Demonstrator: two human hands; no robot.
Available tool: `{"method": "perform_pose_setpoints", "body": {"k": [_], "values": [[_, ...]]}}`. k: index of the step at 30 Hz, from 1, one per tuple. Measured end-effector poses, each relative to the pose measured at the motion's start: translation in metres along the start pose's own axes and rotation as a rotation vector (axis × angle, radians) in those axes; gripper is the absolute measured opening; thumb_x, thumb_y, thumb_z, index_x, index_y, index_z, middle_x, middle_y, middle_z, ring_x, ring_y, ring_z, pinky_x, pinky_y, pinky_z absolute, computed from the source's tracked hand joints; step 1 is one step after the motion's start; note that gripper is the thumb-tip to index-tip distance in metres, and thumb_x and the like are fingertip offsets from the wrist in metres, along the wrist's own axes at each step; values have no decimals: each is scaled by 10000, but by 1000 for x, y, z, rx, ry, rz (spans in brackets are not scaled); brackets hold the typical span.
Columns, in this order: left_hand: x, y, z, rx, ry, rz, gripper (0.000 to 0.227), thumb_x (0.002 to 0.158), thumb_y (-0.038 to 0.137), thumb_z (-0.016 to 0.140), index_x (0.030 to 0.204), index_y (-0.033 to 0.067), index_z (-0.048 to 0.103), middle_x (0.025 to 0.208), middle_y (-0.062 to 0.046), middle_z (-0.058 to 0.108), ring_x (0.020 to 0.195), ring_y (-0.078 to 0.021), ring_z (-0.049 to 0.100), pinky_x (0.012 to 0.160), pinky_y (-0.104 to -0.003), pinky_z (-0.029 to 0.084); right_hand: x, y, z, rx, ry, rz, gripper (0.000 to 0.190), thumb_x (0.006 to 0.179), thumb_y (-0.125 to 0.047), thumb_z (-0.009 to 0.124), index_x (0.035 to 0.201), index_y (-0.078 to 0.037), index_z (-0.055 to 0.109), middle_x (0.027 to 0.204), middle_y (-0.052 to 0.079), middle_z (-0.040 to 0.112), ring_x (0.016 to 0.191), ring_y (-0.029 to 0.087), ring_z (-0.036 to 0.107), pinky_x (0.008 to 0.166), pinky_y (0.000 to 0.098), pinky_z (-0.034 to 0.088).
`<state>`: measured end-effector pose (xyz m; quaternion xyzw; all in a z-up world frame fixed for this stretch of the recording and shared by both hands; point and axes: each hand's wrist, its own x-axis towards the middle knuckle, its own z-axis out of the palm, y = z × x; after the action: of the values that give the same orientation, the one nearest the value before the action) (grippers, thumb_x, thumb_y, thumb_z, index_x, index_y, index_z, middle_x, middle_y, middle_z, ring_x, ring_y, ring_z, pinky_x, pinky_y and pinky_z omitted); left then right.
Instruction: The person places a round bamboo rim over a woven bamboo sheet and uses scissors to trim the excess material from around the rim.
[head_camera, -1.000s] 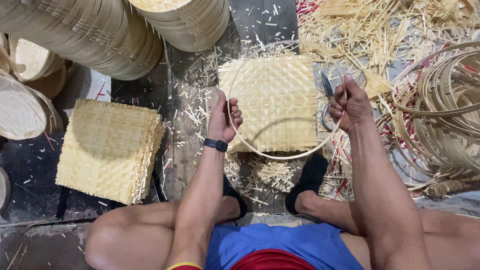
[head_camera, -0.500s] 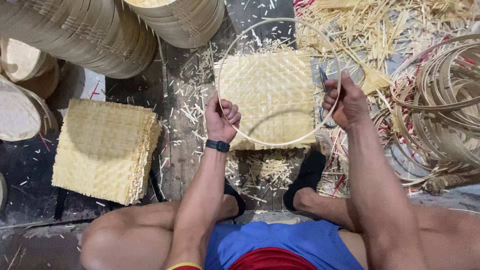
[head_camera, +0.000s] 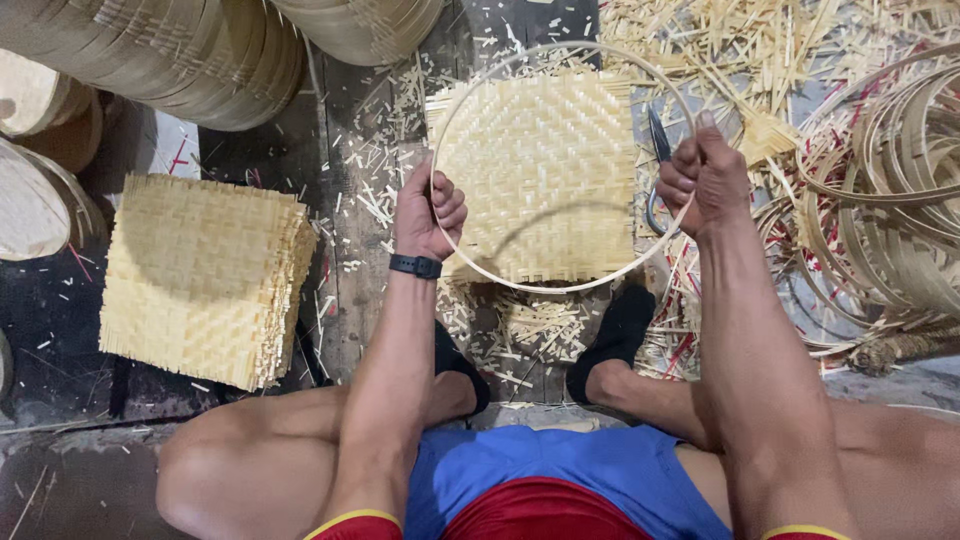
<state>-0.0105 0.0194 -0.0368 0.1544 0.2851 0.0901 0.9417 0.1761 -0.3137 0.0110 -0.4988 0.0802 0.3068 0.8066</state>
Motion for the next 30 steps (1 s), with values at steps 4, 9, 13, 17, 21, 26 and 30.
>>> {"method": "perform_pose_setpoints", "body": {"k": [4, 9, 13, 17, 21, 26, 30], "values": [[-1, -2, 0, -80, 10, 69, 407, 1035, 339, 625, 705, 107, 571, 524, 25, 441, 422, -84, 377, 355, -229, 293, -9, 4, 14, -155, -15, 22, 621, 992, -618, 548, 1035, -16, 695, 648, -49, 417, 548, 89, 397, 503, 251, 369], [-9, -2, 6, 114, 115, -20, 375, 1023, 314, 664, 718, 114, 577, 519, 44, 453, 408, -72, 347, 354, -212, 251, 0, 1, 5, -118, -56, 138, 536, 1019, -550, 603, 1081, -21, 671, 636, -59, 382, 532, 72, 346, 474, 230, 300], [-13, -3, 7, 186, 130, -49, 393, 1011, 297, 696, 685, 114, 574, 494, 54, 449, 379, -68, 311, 340, -217, 220, 4, -3, 7, -187, 23, 171, 512, 1032, -492, 690, 768, -130, 442, 566, -49, 319, 465, 70, 294, 389, 235, 222], [-7, 12, -8, 214, 80, -144, 415, 1015, 323, 669, 663, 129, 569, 470, 67, 423, 367, -60, 312, 326, -210, 238, -1, -13, 15, -254, 110, 170, 463, 989, -448, 707, 751, -179, 415, 568, -58, 347, 439, 69, 296, 363, 253, 206], [-3, 5, -16, 96, 77, -81, 389, 1038, 330, 610, 726, 100, 576, 521, 42, 462, 414, -74, 350, 356, -217, 270, -7, -18, 21, -267, 19, 164, 423, 1041, -466, 663, 842, -110, 550, 589, -64, 345, 472, 74, 324, 410, 254, 249], [-1, -11, -19, -32, 163, 102, 377, 1049, 346, 591, 757, 109, 556, 534, 45, 439, 427, -79, 367, 372, -223, 297, -8, 20, 28, 14, 191, 114, 420, 1030, -460, 568, 826, -93, 564, 600, -34, 401, 488, 99, 381, 434, 273, 328], [4, -23, -30, 16, 165, -7, 375, 1021, 361, 633, 753, 113, 546, 507, 52, 423, 401, -70, 362, 339, -209, 278, 10, 38, 7, 98, 372, -37, 454, 1047, -473, 590, 754, -149, 465, 577, -53, 312, 437, 93, 270, 364, 286, 222]]}}
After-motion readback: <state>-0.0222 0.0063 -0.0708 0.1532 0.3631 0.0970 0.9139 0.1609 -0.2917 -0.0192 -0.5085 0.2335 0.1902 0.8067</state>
